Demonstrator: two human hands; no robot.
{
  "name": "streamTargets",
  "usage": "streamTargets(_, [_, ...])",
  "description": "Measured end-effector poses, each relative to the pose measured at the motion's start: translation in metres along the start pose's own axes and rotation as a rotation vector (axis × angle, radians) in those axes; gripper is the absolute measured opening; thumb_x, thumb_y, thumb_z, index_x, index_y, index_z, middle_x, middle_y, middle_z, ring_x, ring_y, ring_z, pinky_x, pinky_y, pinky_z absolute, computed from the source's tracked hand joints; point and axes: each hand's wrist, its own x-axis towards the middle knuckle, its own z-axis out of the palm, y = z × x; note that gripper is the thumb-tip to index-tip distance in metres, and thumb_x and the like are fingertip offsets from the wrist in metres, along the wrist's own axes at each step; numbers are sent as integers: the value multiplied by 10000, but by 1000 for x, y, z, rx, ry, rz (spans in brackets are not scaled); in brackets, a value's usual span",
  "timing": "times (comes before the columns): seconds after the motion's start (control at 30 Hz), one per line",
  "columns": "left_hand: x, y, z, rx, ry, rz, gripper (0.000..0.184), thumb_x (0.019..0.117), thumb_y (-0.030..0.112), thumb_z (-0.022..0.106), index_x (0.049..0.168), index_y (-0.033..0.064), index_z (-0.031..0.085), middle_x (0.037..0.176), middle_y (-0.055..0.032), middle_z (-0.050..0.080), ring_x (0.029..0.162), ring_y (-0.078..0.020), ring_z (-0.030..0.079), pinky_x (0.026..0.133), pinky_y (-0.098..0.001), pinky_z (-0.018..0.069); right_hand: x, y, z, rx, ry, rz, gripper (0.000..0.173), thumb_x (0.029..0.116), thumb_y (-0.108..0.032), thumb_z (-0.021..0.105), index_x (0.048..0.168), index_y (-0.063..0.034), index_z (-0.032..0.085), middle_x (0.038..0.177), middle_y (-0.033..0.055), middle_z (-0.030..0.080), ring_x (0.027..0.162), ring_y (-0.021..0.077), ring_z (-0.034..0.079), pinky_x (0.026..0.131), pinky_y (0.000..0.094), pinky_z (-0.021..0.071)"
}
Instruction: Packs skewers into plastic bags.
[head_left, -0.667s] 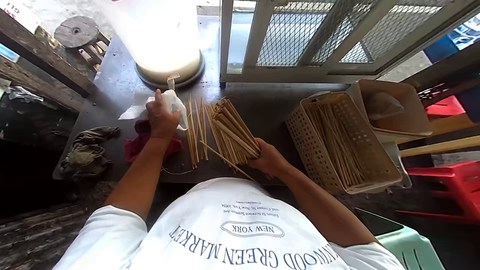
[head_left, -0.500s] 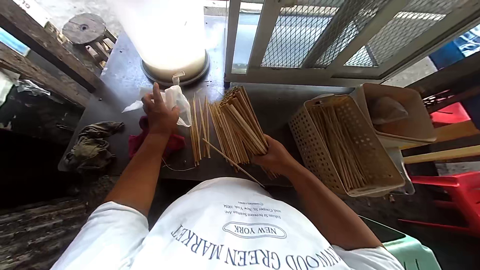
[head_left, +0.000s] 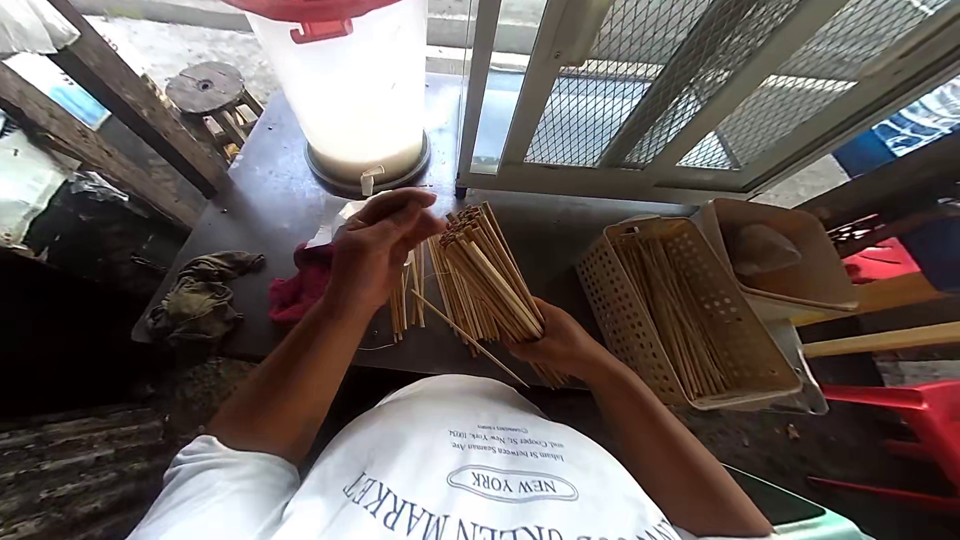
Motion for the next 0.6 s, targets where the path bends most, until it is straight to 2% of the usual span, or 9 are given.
streamTargets(0.03, [-1, 0, -1, -64, 39, -26, 261, 1055, 53, 444, 1054, 76, 704, 842, -10, 731, 842, -155, 732, 912, -400, 605, 0, 2, 0, 2, -1, -1, 539, 775, -83, 789, 1270, -58, 576, 973, 61, 701, 818, 104, 696, 754, 306, 600])
streamTargets(0.1, [-3, 0, -3, -73, 101, -50, 242, 1061, 68, 454, 1064, 67, 697, 816, -8, 712, 794, -150, 726, 856, -389, 625, -1, 6, 1, 11, -7, -10, 531, 769, -93, 786, 1258, -60, 580, 961, 54, 702, 804, 100, 696, 746, 301, 602])
streamTargets(0.17, [-6, -1, -8, 48, 69, -55, 231, 1053, 72, 460, 1149, 68, 670, 969, -24, 732, 873, -152, 727, 832, -364, 626, -3, 7, 3, 9, -17, -6, 537, 766, -101, 788, 1260, -64, 580, 961, 46, 702, 806, 95, 696, 744, 294, 601])
streamTargets(0.2, [-8, -2, -10, 143, -3, -53, 256, 1052, 89, 468, 1246, 67, 634, 1080, -30, 729, 924, -145, 715, 818, -335, 613, -3, 7, 3, 5, -18, -5, 540, 769, -104, 790, 1265, -63, 580, 958, 45, 702, 801, 93, 695, 742, 292, 601])
streamTargets(0.27, [-12, -3, -11, 331, -153, -50, 393, 1044, 140, 483, 1429, 65, 507, 1227, -28, 687, 935, -104, 683, 761, -265, 575, -3, 7, 5, -1, -18, 0, 535, 775, -97, 787, 1265, -58, 576, 949, 48, 698, 791, 94, 687, 734, 294, 594])
streamTargets(0.3, [-14, -3, -9, 417, -189, -28, 436, 1040, 134, 508, 1466, 48, 474, 1271, -31, 671, 927, -85, 670, 750, -242, 558, -2, 7, 6, -2, -19, 4, 530, 778, -93, 792, 1262, -56, 577, 947, 49, 697, 792, 94, 686, 736, 295, 593])
streamTargets(0.33, [-15, -3, -6, 493, -187, 7, 417, 1033, 108, 543, 1442, 30, 515, 1283, -36, 672, 917, -69, 670, 757, -229, 557, -2, 6, 7, -3, -20, 4, 524, 774, -94, 793, 1252, -58, 583, 941, 42, 698, 792, 88, 686, 737, 292, 593])
streamTargets(0.43, [-15, -5, 0, 456, -114, 77, 217, 1016, 31, 574, 1179, 21, 718, 1109, -23, 736, 785, -35, 653, 689, -199, 549, 0, 7, 12, -4, -27, -16, 519, 762, -96, 794, 1239, -60, 593, 940, 42, 701, 806, 87, 686, 745, 298, 592])
streamTargets(0.6, [-15, 0, -2, 11, 7, -54, 251, 1013, -30, 488, 1066, 51, 719, 877, -20, 740, 695, -60, 667, 639, -200, 567, 0, 5, 16, -27, -34, -19, 523, 770, -89, 790, 1253, -50, 593, 955, 53, 693, 814, 90, 681, 755, 305, 588])
